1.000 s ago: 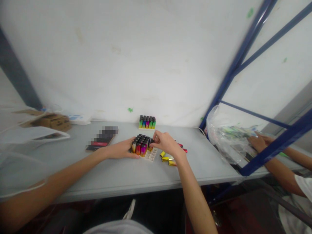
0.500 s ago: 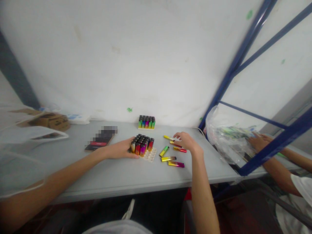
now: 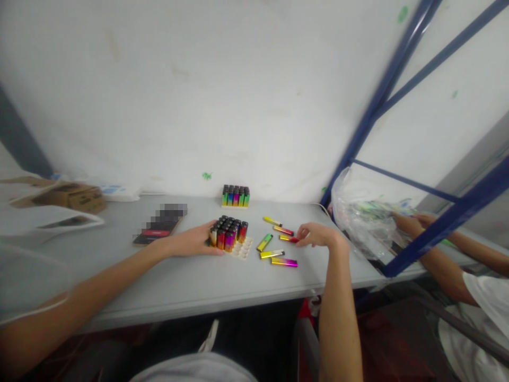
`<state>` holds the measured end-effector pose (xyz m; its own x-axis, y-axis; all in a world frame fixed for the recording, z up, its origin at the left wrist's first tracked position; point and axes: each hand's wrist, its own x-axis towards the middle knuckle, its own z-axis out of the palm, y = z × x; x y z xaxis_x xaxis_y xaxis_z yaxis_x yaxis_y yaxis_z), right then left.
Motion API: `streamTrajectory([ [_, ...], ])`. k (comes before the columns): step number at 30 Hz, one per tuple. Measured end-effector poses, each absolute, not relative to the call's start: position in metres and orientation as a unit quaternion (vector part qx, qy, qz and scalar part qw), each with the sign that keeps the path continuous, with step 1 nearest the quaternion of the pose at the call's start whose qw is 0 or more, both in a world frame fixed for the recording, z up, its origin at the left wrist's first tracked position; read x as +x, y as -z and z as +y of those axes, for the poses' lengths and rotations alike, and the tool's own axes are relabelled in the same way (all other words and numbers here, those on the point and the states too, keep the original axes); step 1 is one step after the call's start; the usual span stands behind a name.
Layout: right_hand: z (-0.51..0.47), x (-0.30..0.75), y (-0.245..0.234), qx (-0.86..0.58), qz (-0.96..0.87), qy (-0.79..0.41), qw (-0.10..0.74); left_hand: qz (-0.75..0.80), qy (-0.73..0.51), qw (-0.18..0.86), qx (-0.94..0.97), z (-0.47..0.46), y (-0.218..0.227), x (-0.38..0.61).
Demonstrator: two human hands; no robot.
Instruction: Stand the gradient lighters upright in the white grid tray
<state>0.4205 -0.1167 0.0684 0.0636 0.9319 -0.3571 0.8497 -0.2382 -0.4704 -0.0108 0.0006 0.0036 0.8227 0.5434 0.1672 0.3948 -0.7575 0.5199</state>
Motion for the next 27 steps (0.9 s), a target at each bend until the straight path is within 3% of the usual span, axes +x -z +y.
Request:
streamTrajectory([
  [6,-0.118,0.408,-0.074,-0.751,-0.598,-0.279,0.031,0.25,-0.159,0.233,0.926,-0.003,-0.009,-0.011],
  [10,-0.124,0.392,-0.08,-0.695,-0.658,-0.289,0.008,0.259,-0.157,0.225,0.926,-0.003,-0.009,-0.01],
  [20,-0.126,0.345,-0.073,-0.695,-0.664,-0.255,-0.104,0.243,-0.144,0.231,0.931,-0.002,-0.008,-0.01],
  [23,-0.128,0.352,-0.076,-0.693,-0.678,-0.239,-0.064,0.248,-0.145,0.237,0.928,-0.002,-0.008,-0.01],
  [27,-0.137,0.37,-0.086,-0.664,-0.695,-0.26,0.092,0.263,-0.155,0.233,0.923,-0.001,-0.006,-0.01],
])
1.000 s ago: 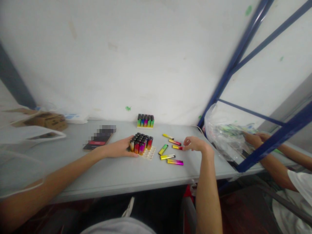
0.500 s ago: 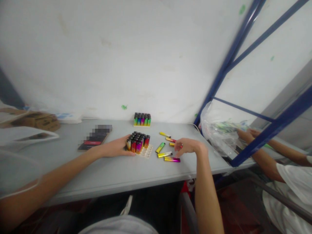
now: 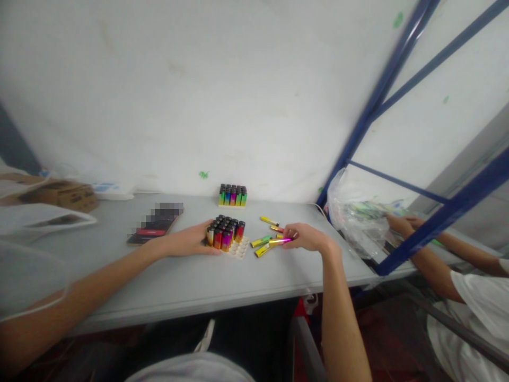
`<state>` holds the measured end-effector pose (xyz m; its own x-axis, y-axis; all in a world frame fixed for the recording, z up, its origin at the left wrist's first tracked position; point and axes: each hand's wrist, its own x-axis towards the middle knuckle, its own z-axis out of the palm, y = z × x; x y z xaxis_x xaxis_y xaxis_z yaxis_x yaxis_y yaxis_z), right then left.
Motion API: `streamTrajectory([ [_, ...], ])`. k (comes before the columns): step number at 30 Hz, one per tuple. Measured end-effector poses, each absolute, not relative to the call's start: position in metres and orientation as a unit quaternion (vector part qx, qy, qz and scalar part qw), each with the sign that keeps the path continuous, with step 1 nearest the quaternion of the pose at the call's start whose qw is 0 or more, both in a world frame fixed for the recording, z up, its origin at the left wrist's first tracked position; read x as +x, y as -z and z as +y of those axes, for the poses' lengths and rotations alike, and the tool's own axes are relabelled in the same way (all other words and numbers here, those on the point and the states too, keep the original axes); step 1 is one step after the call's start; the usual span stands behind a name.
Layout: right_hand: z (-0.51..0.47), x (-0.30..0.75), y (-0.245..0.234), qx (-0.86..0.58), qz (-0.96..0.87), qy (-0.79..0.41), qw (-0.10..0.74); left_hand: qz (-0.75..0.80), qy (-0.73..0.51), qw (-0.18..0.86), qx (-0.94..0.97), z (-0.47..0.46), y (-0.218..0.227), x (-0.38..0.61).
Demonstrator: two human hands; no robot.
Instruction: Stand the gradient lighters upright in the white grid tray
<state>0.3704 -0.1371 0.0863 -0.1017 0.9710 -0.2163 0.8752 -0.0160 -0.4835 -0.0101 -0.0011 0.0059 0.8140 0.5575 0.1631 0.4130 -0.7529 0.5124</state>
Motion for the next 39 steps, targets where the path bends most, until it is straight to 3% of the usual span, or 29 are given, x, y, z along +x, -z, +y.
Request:
streamTrajectory([
  [9,-0.125,0.358,-0.091,-0.536,-0.668,-0.282,0.432,0.258,-0.154,0.229,0.926,0.001,-0.003,-0.012],
  [15,-0.103,0.318,-0.079,-0.446,-0.606,-0.311,0.581,0.243,-0.157,0.243,0.926,0.0,-0.005,-0.012],
  [21,-0.096,0.289,-0.074,-0.378,-0.58,-0.439,0.572,0.228,-0.153,0.251,0.928,0.001,-0.003,-0.012],
  [31,-0.086,0.261,-0.066,-0.354,-0.547,-0.512,0.56,0.225,-0.164,0.255,0.926,0.002,-0.001,-0.012],
  [39,-0.063,0.243,-0.047,-0.508,-0.536,-0.378,0.559,0.228,-0.172,0.255,0.924,0.002,0.0,-0.011],
])
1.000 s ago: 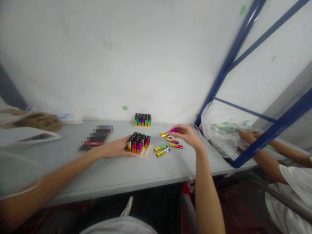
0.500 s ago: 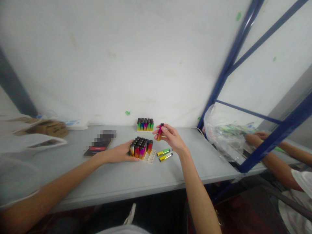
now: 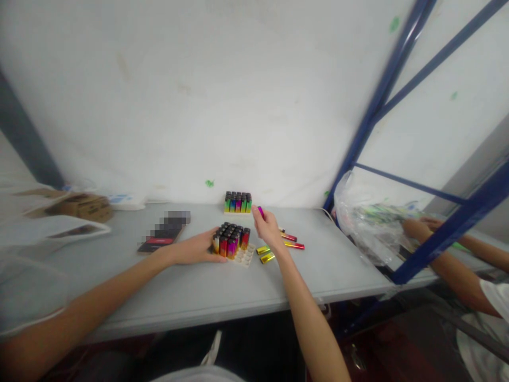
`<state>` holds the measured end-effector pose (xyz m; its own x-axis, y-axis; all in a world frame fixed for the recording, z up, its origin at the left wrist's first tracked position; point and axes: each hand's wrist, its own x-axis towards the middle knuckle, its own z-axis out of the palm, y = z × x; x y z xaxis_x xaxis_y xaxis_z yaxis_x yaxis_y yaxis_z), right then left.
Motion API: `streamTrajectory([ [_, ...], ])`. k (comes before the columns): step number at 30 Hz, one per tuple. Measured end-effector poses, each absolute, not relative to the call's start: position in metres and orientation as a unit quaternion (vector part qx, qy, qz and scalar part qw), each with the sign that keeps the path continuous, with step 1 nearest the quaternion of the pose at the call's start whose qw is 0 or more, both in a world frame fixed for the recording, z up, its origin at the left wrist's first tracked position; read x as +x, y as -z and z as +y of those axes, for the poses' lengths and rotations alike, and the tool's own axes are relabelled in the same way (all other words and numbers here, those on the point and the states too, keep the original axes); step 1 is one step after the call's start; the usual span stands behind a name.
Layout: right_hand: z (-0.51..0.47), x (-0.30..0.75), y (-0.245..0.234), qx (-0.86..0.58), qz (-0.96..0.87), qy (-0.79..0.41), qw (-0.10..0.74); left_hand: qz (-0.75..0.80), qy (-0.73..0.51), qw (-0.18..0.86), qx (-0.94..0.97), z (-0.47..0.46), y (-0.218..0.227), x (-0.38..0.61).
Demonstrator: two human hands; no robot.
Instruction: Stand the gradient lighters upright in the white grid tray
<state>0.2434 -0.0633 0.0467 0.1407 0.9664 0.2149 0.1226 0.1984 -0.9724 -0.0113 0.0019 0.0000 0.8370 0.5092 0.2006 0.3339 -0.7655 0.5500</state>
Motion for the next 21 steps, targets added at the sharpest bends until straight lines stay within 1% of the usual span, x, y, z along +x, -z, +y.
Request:
streamTrajectory([
  [5,-0.059,0.242,-0.034,-0.541,-0.549,-0.249,0.587,0.227,-0.164,0.255,0.925,0.002,0.0,-0.012],
  [10,-0.057,0.243,-0.034,-0.573,-0.563,-0.174,0.57,0.238,-0.155,0.255,0.924,0.001,-0.001,-0.012],
  [16,-0.053,0.242,-0.03,-0.566,-0.593,-0.148,0.553,0.232,-0.155,0.257,0.925,0.001,0.0,-0.012],
  [21,-0.056,0.245,-0.025,-0.547,-0.604,-0.176,0.552,0.229,-0.161,0.258,0.925,0.002,0.0,-0.012],
])
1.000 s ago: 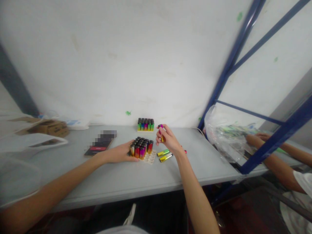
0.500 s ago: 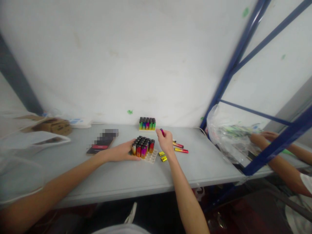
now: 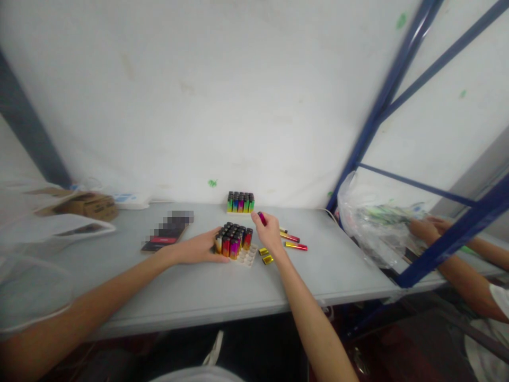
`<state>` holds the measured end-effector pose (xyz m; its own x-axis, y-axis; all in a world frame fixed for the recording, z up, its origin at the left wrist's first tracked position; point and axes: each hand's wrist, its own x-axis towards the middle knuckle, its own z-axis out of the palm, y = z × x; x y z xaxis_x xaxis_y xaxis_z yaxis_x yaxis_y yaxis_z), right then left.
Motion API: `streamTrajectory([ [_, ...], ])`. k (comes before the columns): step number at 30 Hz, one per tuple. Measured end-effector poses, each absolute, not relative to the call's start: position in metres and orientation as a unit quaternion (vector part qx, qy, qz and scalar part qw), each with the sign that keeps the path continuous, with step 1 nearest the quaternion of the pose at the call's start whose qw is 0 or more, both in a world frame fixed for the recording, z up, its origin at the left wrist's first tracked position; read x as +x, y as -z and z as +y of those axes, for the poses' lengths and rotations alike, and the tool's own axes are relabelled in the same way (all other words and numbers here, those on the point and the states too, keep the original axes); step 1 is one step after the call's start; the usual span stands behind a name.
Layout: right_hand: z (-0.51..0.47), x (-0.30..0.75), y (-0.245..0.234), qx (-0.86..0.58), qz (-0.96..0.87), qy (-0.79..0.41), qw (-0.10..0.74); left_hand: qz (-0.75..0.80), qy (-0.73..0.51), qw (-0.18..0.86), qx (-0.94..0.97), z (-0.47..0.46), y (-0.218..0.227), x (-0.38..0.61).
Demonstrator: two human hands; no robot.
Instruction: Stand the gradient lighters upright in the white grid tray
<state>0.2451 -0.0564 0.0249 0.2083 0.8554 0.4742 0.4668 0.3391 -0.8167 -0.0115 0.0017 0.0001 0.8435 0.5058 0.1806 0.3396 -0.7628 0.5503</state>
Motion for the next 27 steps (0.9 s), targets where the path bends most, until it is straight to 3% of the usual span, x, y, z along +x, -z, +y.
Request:
streamTrajectory([
  [27,-0.0633,0.2397,-0.0268,-0.566,-0.647,-0.099,0.501,0.224,-0.16,0.258,0.926,0.0017,-0.001,-0.0119],
])
